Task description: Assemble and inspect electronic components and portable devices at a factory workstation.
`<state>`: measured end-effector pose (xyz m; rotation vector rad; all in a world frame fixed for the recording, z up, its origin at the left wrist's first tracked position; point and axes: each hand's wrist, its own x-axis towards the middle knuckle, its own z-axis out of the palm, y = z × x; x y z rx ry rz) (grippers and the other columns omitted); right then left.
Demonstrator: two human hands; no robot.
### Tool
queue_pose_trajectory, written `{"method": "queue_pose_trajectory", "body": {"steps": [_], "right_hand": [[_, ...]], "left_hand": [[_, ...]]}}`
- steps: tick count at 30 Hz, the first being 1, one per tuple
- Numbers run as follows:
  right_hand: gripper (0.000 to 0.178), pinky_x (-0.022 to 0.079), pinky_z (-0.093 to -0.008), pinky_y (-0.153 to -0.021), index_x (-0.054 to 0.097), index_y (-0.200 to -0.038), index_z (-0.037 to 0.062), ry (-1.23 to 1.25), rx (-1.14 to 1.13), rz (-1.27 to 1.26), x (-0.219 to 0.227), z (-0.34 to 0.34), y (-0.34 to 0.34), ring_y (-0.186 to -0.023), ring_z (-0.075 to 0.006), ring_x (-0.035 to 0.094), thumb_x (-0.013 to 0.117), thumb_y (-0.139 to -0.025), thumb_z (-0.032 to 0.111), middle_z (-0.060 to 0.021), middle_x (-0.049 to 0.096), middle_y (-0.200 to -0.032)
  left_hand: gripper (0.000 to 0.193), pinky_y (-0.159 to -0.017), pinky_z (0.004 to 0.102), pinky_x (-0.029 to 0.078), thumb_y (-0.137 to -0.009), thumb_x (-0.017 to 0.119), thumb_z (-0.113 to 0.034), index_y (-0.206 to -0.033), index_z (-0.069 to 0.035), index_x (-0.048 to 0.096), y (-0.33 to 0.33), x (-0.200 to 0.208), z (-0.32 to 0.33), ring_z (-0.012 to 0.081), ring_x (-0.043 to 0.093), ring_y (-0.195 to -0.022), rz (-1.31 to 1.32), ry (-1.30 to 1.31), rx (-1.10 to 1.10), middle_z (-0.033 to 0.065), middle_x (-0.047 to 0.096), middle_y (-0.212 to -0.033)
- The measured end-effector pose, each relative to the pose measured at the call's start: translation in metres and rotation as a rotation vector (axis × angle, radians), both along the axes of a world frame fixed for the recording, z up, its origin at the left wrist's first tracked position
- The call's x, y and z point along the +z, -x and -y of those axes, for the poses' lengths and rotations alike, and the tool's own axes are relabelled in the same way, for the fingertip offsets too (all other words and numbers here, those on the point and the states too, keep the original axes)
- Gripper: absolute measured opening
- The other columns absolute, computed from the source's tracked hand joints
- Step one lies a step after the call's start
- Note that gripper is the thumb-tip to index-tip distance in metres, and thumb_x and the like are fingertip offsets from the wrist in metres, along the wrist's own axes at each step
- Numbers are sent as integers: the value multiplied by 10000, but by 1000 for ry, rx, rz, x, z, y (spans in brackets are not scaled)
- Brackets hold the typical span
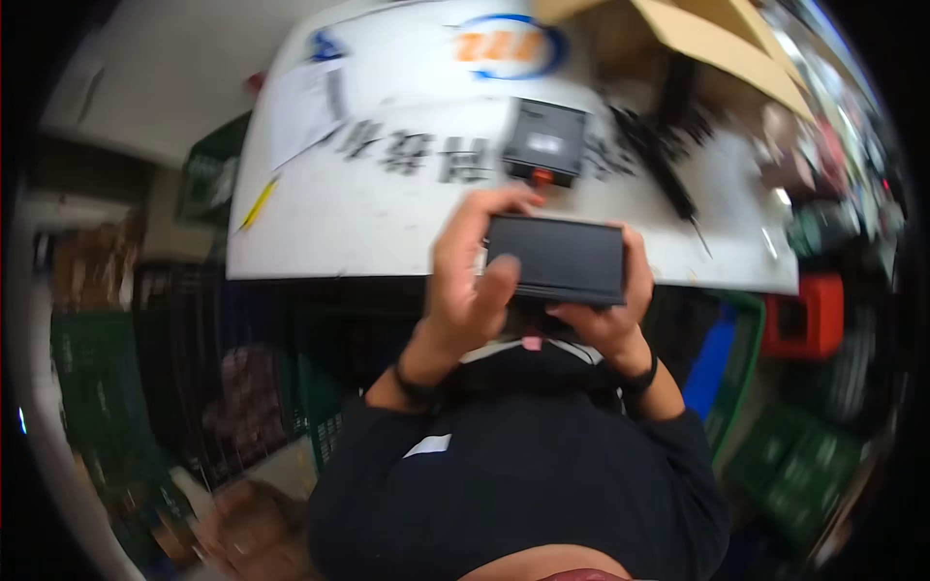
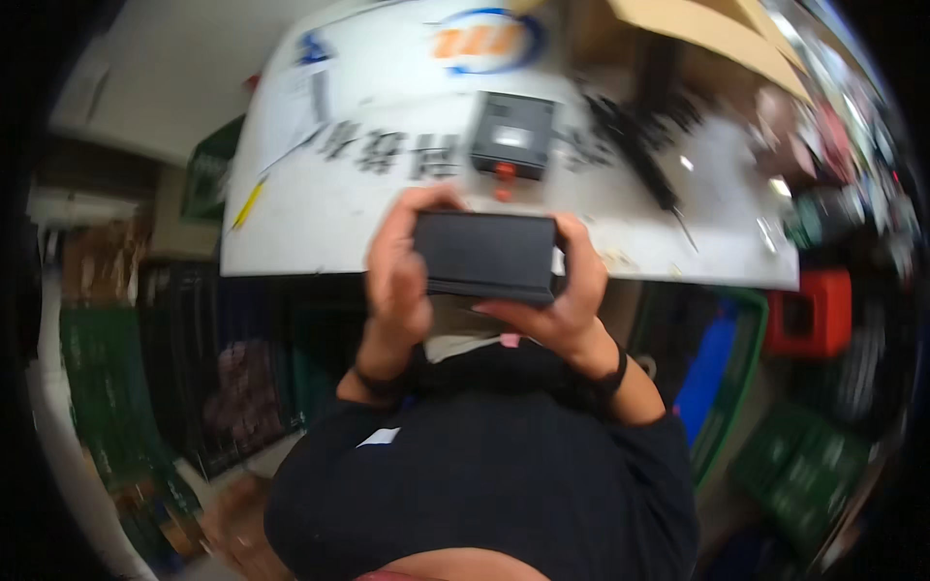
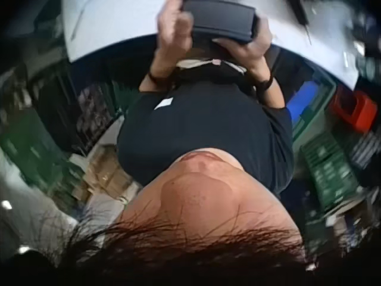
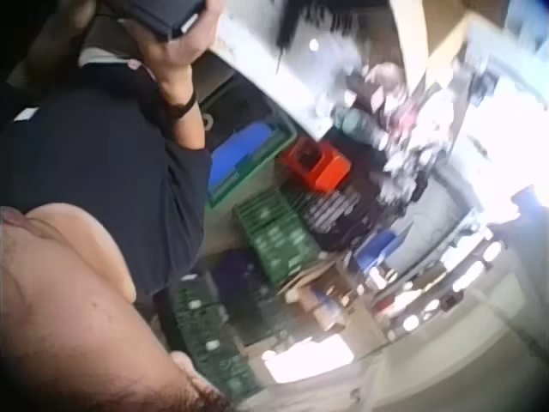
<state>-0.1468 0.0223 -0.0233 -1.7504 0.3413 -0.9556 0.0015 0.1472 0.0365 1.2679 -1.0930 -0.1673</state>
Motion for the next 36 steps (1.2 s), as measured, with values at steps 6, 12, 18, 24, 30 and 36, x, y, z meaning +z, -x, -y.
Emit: {"method": "queue_pose_trajectory", "body": {"steps": [6,12,18,24,30,36], "right_hand": [[988,469,-435,-1027,430,-1444,-88,-111,90,81,-38,-38,-54,-1201,-316,571,755,-851,632,-204,558,-1337],[1000,510,-434,-985,412,-1500,-96,39,243,162,-56,-73,-132,-1248,-346,558,513,-963,742,-265,517,-1402],[913,517,-450,-969,423,-1490,-92,126,511,161,-82,-125,-191,-1209,-349,569,524,-997,669,-256,535,-1375],[658,530,-431,-926,508,-1409,-64,-154,585,29,-17,-196,-196,-1118,-328,599,505,-1045,484,-221,582,-1279],[448,520,-394,-831,573,-1214,-18,-232,831,-32,-7,-229,-223,-1041,-274,592,500,-986,361,-184,593,-1150],[486,519,-401,-825,595,-1171,-8,7,863,-15,-27,-258,-237,-1043,-268,604,411,-1001,409,-169,609,-1097]], "left_hand": [[284,-694,336,494,-1001,504,-228,-981,19,643,-28,-19,-46,217,611,-733,-148,-8,343,137,636,-831],[265,-741,374,496,-962,584,-261,-938,-1,628,-30,-22,-130,306,634,-820,47,83,825,133,642,-880],[289,-750,397,477,-954,605,-300,-939,-12,596,-55,-33,-198,319,606,-832,-49,100,972,143,597,-883],[286,-748,409,447,-948,607,-306,-914,-25,565,-68,-43,-221,316,567,-852,-18,137,1085,143,552,-893],[249,-721,419,414,-920,625,-268,-886,-31,557,-49,-42,-253,326,527,-826,146,148,1325,141,504,-868],[247,-682,424,401,-914,626,-264,-856,-36,549,-41,-47,-281,321,516,-787,201,118,1472,140,504,-845]]}}
